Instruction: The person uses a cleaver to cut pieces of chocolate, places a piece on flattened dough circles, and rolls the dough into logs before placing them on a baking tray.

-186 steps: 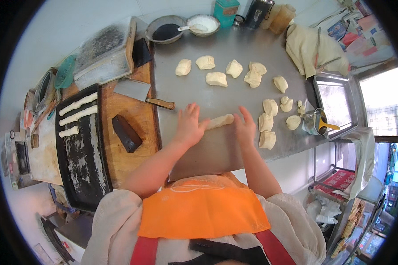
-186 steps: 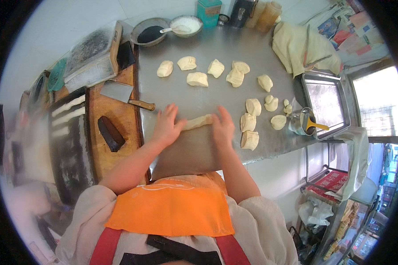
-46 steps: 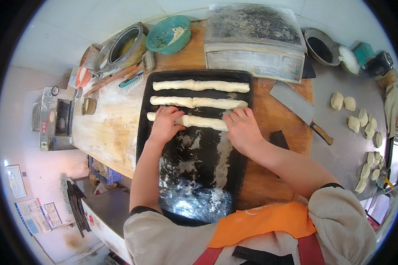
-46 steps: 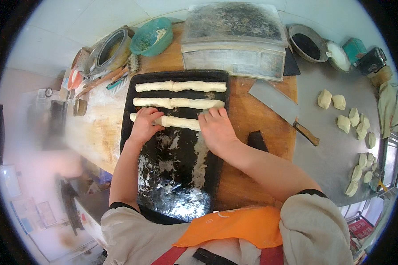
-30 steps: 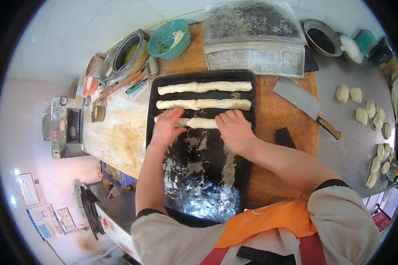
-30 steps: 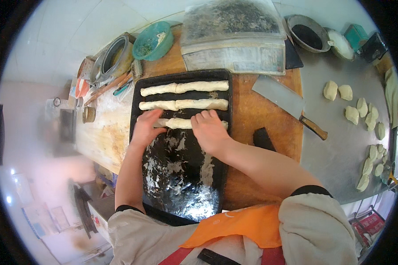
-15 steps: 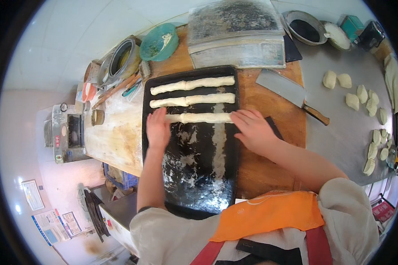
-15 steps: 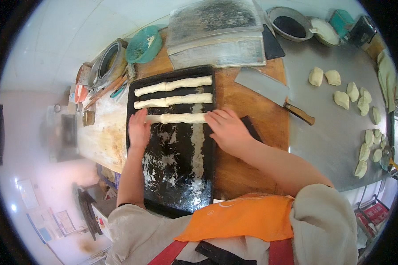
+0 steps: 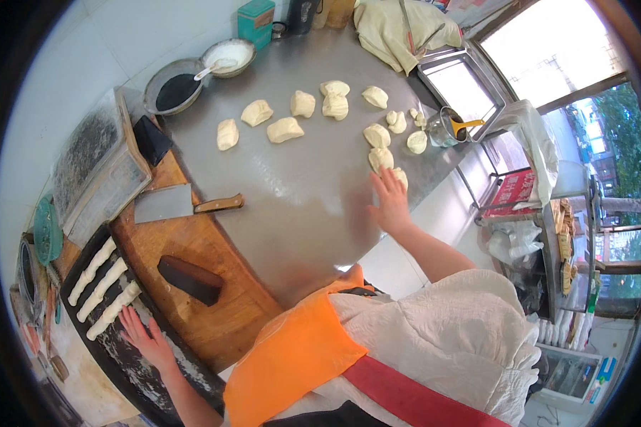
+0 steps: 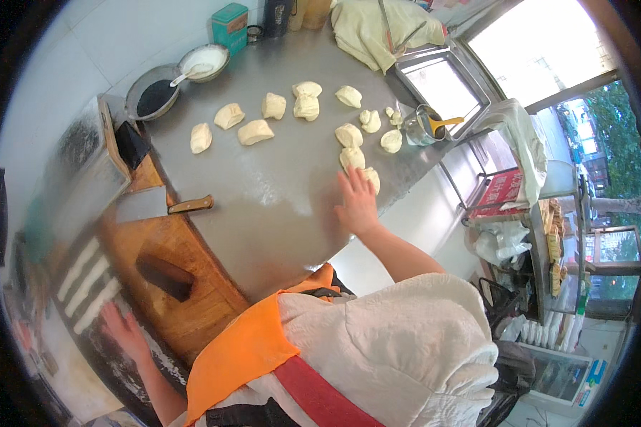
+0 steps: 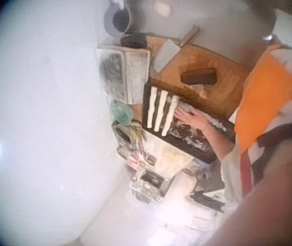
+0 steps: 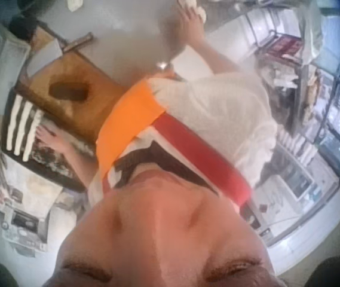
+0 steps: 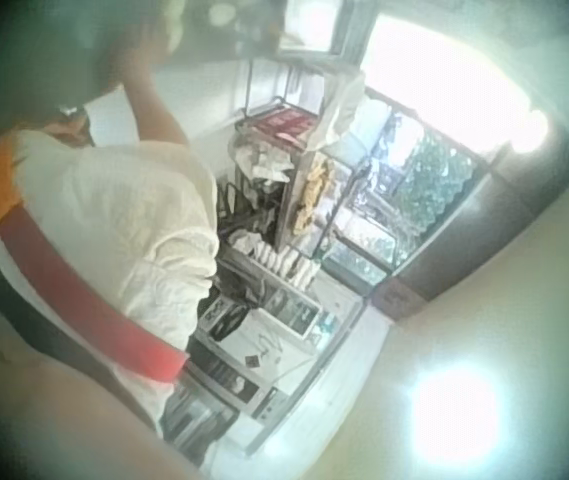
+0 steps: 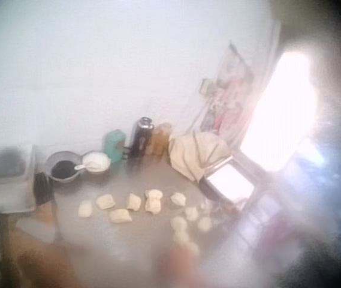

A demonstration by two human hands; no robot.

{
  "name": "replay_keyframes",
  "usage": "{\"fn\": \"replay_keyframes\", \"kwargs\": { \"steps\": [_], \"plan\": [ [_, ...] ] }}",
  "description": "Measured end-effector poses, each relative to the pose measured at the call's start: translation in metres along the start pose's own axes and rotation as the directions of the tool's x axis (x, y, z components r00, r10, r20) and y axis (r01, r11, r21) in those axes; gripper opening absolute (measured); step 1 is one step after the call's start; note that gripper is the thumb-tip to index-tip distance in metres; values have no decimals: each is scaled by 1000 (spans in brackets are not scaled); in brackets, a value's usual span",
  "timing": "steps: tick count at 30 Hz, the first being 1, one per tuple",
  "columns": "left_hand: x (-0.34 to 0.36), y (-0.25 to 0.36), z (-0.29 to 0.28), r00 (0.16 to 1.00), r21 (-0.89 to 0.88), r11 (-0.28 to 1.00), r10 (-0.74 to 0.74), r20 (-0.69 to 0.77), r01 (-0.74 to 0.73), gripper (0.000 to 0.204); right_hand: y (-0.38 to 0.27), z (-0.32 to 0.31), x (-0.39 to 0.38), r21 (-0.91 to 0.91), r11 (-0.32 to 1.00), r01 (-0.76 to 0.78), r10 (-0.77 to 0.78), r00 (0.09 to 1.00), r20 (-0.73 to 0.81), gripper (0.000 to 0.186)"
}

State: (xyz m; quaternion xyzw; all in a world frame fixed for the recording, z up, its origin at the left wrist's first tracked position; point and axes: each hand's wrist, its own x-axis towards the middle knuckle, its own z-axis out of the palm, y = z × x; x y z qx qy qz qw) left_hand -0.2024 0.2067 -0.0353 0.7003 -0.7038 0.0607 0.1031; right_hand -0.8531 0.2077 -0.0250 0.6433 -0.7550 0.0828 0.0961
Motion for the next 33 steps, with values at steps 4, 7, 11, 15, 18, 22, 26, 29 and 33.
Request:
{"fn": "replay_keyframes", "kwargs": {
  "steps": [4,7,11,15,18,22,26,29,33],
  "plan": [
    [4,94,-20,999,-242,970,-29,-39,19,47,78,21,30,91,907,-412,375,885,276,70],
    [5,168,-35,1000,-435,900,-20,22,27,45,90,43,28,241,833,-498,366,823,435,63],
    [-8,258,-42,997,-526,851,46,68,-4,39,21,-13,32,671,479,-565,13,769,639,58],
    [-11,333,-18,989,-682,732,103,107,-2,40,-31,48,66,864,351,-361,-336,813,476,60],
    [-18,371,-13,984,-599,799,141,112,-46,42,-56,72,62,856,489,168,-435,897,72,67],
    [-34,391,-5,987,-659,752,101,122,5,42,-75,63,33,564,629,535,-688,721,83,86],
    [-35,395,11,970,-649,758,106,220,65,44,-80,66,43,501,637,587,-745,634,204,97],
    [-43,390,16,971,-626,774,62,230,99,46,-86,60,48,500,624,601,-764,603,228,97],
    [-30,392,22,984,-613,786,35,172,80,51,-76,54,18,568,529,631,-820,552,151,93]
  ]
}}
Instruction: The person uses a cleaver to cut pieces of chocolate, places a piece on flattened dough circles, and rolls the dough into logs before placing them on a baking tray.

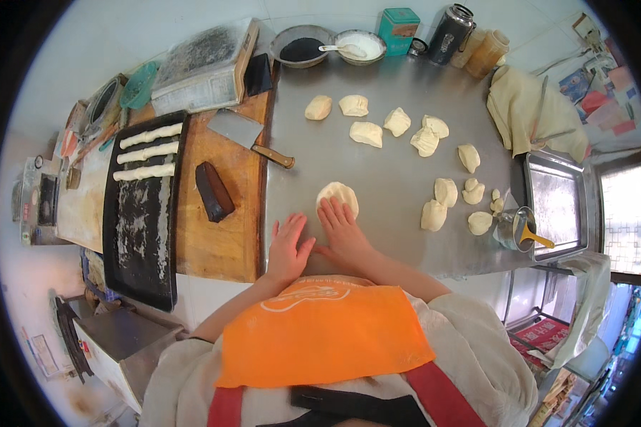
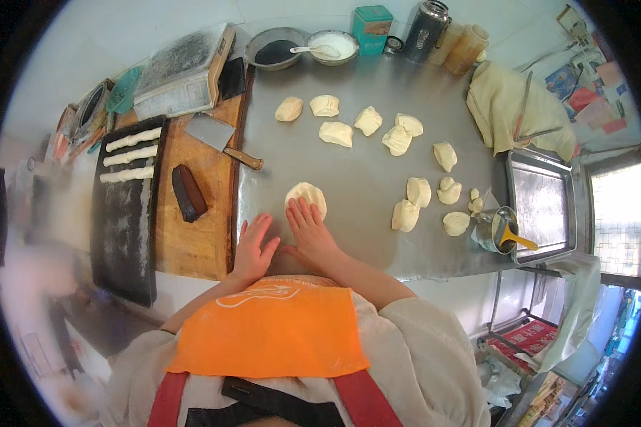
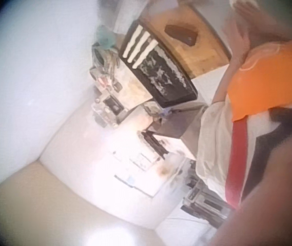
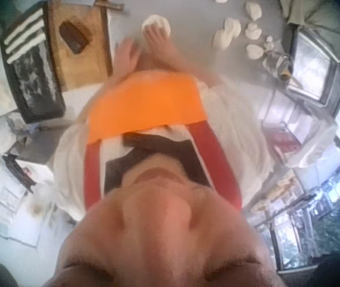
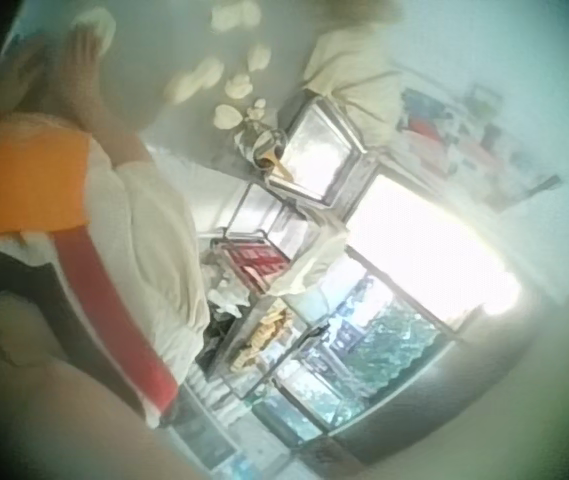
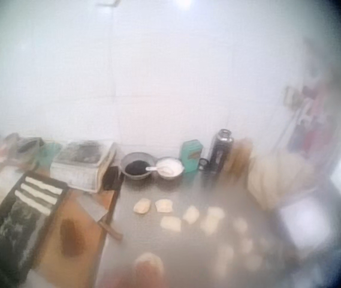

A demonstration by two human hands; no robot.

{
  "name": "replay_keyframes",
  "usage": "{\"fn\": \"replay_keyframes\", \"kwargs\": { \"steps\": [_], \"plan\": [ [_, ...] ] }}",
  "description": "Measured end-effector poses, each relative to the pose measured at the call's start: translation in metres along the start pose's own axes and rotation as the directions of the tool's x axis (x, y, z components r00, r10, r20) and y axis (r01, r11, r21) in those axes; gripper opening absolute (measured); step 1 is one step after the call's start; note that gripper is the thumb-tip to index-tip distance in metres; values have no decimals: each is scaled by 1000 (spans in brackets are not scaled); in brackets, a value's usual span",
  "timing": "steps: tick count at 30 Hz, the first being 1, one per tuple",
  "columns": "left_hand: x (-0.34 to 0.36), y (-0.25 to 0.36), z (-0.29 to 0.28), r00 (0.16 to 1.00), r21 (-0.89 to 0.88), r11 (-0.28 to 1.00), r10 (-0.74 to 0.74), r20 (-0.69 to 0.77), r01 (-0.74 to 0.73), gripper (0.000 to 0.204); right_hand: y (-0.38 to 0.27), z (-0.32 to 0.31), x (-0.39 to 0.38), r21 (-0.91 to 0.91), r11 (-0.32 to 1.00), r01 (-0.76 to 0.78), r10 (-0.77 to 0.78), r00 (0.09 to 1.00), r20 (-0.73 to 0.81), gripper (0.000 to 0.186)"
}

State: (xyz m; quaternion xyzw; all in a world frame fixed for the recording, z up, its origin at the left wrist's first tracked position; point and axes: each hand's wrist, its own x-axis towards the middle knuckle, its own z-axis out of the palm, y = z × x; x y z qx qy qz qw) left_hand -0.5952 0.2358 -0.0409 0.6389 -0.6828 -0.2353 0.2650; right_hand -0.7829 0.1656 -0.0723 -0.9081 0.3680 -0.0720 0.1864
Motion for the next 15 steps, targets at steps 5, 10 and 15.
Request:
{"fn": "replay_keyframes", "kwargs": {
  "steps": [5,10,15],
  "plan": [
    [32,-8,17,997,6,1000,8,-76,-8,50,9,-13,26,-24,999,-41,42,997,65,90],
    [75,-16,35,997,15,997,78,-2,-78,55,41,-2,44,-9,998,-58,58,998,36,91],
    [81,-25,40,928,284,931,120,352,-228,85,66,-6,11,89,992,-93,81,988,129,96]
  ]
}}
